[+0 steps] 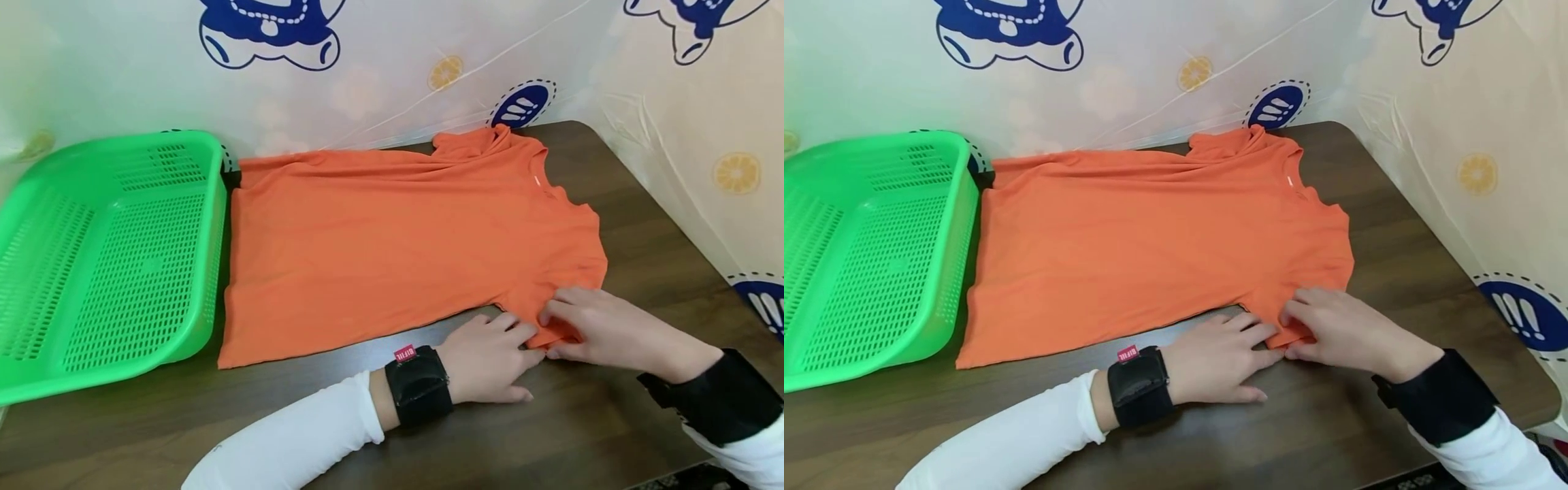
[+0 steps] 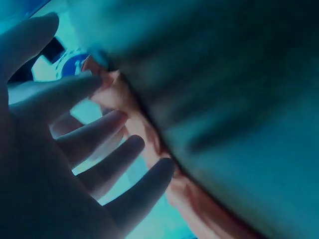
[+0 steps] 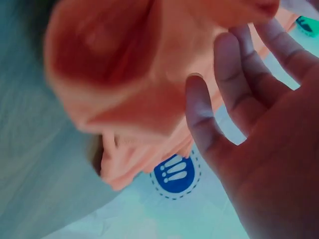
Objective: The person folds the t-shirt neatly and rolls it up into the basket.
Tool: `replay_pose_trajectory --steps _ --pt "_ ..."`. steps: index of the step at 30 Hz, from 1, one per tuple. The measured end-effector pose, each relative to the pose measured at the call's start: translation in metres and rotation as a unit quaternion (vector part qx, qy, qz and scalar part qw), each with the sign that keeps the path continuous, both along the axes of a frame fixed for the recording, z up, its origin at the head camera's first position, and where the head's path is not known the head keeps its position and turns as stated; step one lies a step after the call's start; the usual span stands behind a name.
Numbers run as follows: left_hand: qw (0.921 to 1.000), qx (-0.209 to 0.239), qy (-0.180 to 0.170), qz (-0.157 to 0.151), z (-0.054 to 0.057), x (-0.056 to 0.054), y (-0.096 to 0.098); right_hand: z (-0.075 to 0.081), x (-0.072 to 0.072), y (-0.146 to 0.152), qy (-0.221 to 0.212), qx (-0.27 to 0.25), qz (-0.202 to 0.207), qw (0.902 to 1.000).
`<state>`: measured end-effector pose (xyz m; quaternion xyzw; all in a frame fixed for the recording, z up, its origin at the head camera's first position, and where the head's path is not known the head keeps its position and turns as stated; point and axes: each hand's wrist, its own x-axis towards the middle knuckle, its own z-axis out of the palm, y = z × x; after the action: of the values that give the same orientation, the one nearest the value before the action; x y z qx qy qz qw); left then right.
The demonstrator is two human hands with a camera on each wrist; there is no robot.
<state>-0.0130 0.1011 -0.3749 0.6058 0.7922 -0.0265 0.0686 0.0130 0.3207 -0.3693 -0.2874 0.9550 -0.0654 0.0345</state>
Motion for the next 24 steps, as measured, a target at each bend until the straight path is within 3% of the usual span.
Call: replay_pose_trajectory --steps 5,12,18,24 --pt "0.9997 0.008 0.022 0.013 -0.005 0.002 -0.003 -0.004 0.005 -0.006 -0.014 0.000 -0.006 0.9999" --pt "0.9983 0.050 0.017 0.026 0.006 -0.005 -0.019 -0.007 0.012 -0.008 0.006 -0.017 -0.074 0.9971" --pt "0.9969 0.077 -0.005 0.016 0.005 -0.008 -0.031 -0.007 0.018 -0.008 0.057 -0.001 -0.071 0.9959" --pt "0.9973 0.058 -0.046 0.006 0.001 -0.009 -0.036 0.003 0.029 0.001 0.088 0.047 -0.049 0.9938"
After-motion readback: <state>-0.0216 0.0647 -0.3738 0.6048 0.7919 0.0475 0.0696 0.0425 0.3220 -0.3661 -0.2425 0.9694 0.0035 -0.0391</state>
